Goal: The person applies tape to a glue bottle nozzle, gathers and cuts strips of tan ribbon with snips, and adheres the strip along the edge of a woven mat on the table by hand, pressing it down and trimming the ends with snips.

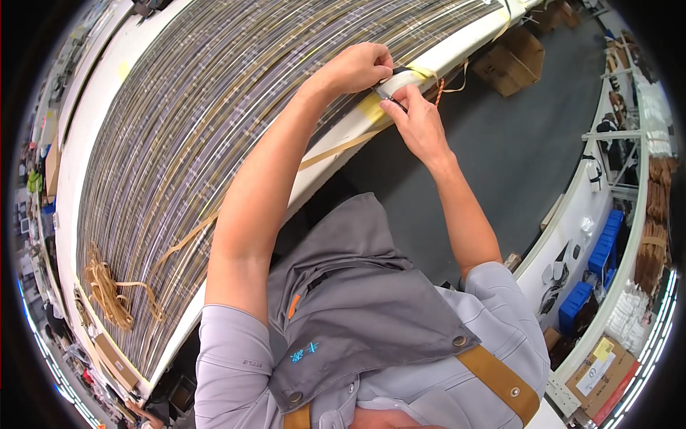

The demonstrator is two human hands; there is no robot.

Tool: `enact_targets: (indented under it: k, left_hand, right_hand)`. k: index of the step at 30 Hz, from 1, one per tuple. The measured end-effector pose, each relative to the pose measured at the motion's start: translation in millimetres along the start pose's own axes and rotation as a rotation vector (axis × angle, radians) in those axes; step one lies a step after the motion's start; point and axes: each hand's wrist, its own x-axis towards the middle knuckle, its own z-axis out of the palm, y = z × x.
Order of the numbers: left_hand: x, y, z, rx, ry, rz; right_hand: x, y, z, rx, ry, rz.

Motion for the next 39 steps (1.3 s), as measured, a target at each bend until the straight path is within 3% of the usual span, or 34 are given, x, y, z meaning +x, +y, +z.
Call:
enact_targets:
  k: [15,24,26,29,32,39]
  left_hand:
    - [3,0,1,-0.046,0.036,-0.007]
    - [5,1,1,-0.106,0.085,-0.018]
    - [5,0,2,-0.121,0.101,-0.016]
    - [1,4,0,-0.139,0.134,-0.033]
    - [-4,14,3,-0.161,0.146,-0.014]
    - [-26,49,32,-0.305,0.242,0.077]
  right_hand:
    - [0,-6,-4,-0.011,-0.024,0.031]
    - [-8,-7,-30,0.148,-0.141,0.044]
    - [-11,2,-33,0.568,-0.155,-0.011]
    - [-3,3,-63,0.826,-0.098,-0.015]
    - [44,-22,-92,0.616,0.082,-0.026]
    - [228,30,-69,-0.038,0.079,-0.221]
